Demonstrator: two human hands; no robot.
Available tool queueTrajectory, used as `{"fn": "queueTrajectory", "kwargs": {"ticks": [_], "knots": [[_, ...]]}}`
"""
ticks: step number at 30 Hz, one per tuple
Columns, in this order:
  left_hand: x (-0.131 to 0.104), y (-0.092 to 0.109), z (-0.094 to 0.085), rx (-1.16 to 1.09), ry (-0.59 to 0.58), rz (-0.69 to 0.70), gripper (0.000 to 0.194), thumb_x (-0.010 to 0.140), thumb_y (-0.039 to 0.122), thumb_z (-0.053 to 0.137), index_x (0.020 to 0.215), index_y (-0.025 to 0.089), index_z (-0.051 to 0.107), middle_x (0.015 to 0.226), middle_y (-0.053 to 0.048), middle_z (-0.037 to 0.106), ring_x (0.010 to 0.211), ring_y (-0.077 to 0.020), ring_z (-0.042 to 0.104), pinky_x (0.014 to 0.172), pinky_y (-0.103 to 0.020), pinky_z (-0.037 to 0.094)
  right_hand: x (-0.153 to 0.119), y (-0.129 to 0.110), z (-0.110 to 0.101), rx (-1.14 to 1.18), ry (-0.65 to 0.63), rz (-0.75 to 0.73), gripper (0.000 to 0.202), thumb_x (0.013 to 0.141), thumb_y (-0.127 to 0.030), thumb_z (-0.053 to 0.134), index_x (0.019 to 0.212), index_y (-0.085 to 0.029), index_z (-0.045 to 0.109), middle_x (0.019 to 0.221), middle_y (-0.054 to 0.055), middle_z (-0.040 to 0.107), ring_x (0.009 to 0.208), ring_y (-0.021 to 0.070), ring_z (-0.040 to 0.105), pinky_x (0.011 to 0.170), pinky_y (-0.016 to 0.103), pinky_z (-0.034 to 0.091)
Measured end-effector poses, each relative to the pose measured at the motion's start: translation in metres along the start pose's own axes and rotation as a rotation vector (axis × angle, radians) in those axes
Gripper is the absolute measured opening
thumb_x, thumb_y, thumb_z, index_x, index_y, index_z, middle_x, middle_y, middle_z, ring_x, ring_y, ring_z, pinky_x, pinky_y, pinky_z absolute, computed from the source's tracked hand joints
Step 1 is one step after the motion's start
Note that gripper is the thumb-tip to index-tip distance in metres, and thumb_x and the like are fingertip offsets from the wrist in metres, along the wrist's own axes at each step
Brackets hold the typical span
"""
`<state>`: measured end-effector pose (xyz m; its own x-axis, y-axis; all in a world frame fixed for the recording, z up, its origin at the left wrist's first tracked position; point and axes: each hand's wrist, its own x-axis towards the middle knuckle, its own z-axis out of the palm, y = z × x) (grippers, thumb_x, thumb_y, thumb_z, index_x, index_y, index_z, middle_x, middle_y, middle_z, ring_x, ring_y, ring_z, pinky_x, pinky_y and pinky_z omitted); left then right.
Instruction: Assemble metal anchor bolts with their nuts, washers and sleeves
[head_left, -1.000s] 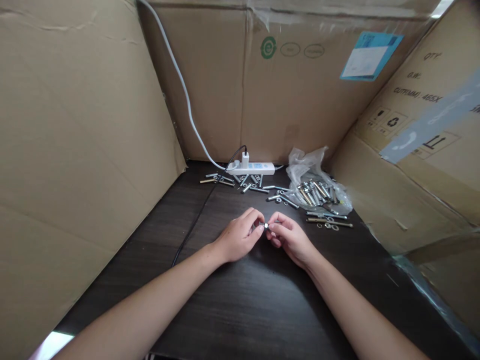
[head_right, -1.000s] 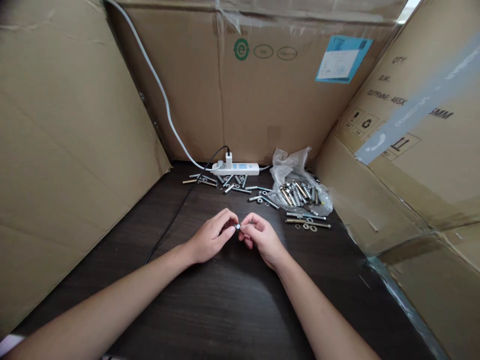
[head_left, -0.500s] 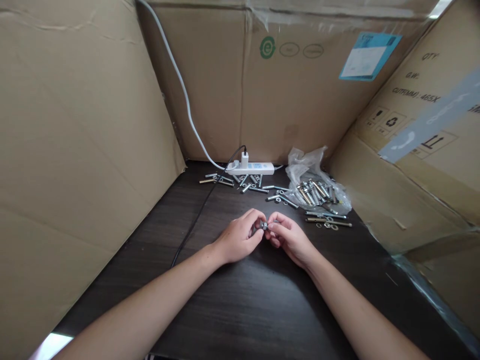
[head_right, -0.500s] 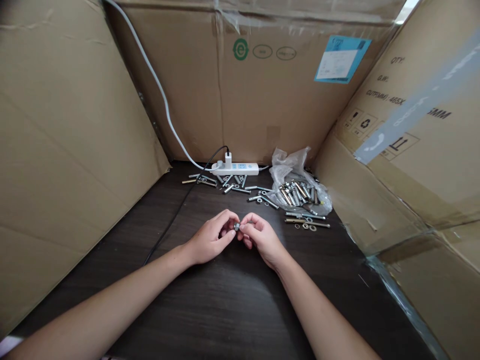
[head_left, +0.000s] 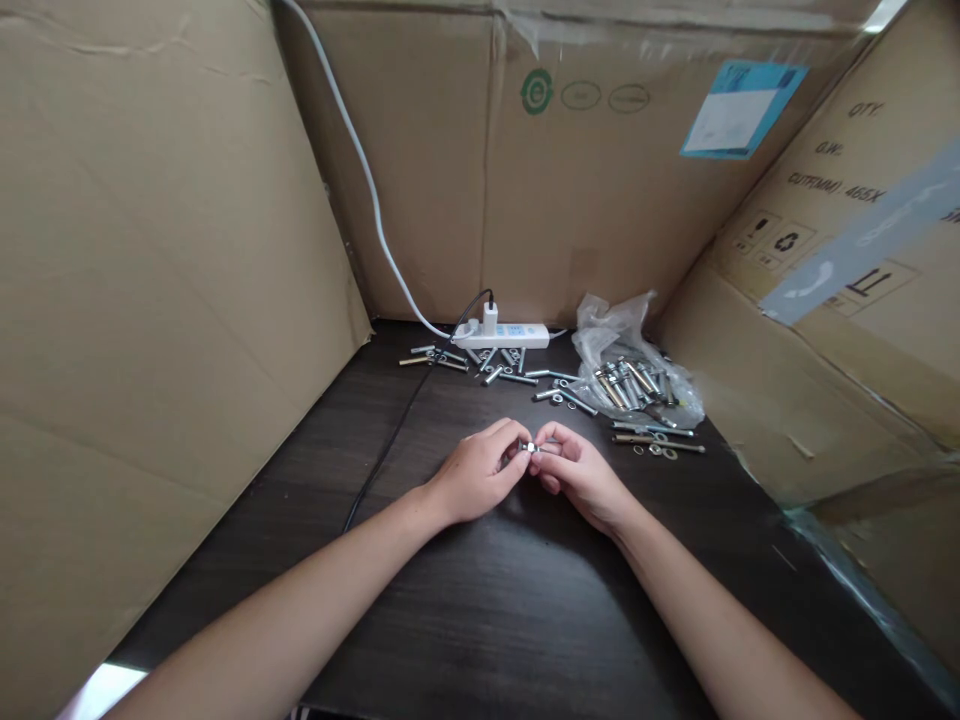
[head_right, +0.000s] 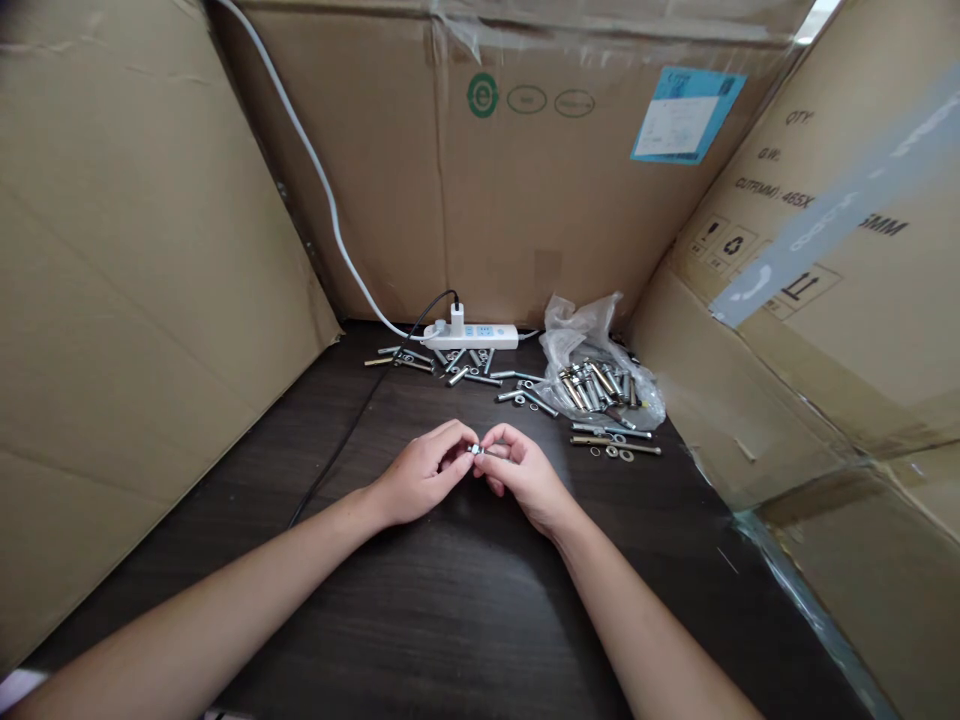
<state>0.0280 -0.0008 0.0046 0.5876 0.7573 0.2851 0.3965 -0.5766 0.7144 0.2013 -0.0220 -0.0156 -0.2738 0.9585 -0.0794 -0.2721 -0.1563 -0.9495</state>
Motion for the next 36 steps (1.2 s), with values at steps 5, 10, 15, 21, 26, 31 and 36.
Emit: {"fn": "queueTrajectory", "kwargs": {"ticks": [5,10,15,21,26,31,36], "knots": [[-0.0009,-0.0013,-0.0009,0.006,0.038,-0.018,0.020,0.082,0.016,0.049,0.102,0.021,0.051,0.087,0.001,0.053,0.068,-0.0109,0.048,0.066,-0.023,0.040,0.0004,0.0011,-0.0009,-0.006,-0.002,-0.010,0.027,0.074,-0.032,0.071,0.082,-0.018,0.050,0.063,-0.002,0.062,0.044,0.0051,0.040,0.044,0.019,0.024],[0.0023,-0.0031,-0.0005,0.024,0.014,0.004,0.022,0.093,0.026,0.037,0.082,0.019,0.054,0.083,0.000,0.054,0.076,-0.0123,0.051,0.072,-0.025,0.040,0.0005,0.0017,-0.0008,-0.008,-0.008,-0.009,0.026,0.075,-0.031,0.070,0.082,-0.019,0.049,0.063,-0.002,0.061,0.044,0.0047,0.040,0.044,0.019,0.026],[0.0022,-0.0022,-0.0001,0.024,-0.007,0.022,0.016,0.092,0.026,0.041,0.088,0.019,0.056,0.083,0.001,0.054,0.071,-0.0111,0.049,0.067,-0.023,0.039,0.0000,0.0003,0.0001,0.005,0.007,0.000,0.027,0.073,-0.031,0.072,0.082,-0.019,0.049,0.063,-0.003,0.060,0.045,0.0050,0.041,0.044,0.019,0.026],[0.0004,-0.0020,0.0002,0.059,0.003,0.050,0.018,0.085,0.016,0.046,0.101,0.022,0.054,0.085,0.002,0.051,0.069,-0.0103,0.048,0.065,-0.022,0.039,-0.0004,-0.0005,0.0016,0.007,0.024,-0.012,0.026,0.074,-0.031,0.071,0.081,-0.019,0.049,0.062,-0.003,0.060,0.044,0.0052,0.041,0.045,0.019,0.026],[0.0005,-0.0033,0.0017,0.085,0.035,0.023,0.020,0.085,0.014,0.046,0.102,0.022,0.051,0.087,0.001,0.053,0.072,-0.0113,0.050,0.067,-0.023,0.040,-0.0010,-0.0011,0.0020,-0.009,0.030,-0.007,0.026,0.073,-0.032,0.071,0.080,-0.019,0.049,0.061,-0.003,0.060,0.044,0.0057,0.041,0.045,0.020,0.026],[0.0021,-0.0037,0.0003,0.137,0.002,0.014,0.020,0.093,0.023,0.036,0.086,0.020,0.054,0.086,0.001,0.056,0.080,-0.0130,0.054,0.074,-0.025,0.040,-0.0003,-0.0003,0.0010,-0.024,0.025,-0.004,0.027,0.073,-0.032,0.071,0.080,-0.019,0.049,0.062,-0.003,0.061,0.044,0.0058,0.041,0.045,0.020,0.027],[0.0040,-0.0033,-0.0009,0.162,-0.017,0.038,0.028,0.096,0.030,0.034,0.082,0.020,0.055,0.083,0.001,0.056,0.078,-0.0127,0.054,0.072,-0.025,0.039,-0.0007,0.0001,0.0013,-0.023,0.023,-0.002,0.027,0.074,-0.032,0.071,0.080,-0.019,0.049,0.062,-0.003,0.061,0.044,0.0056,0.040,0.045,0.020,0.026]]}}
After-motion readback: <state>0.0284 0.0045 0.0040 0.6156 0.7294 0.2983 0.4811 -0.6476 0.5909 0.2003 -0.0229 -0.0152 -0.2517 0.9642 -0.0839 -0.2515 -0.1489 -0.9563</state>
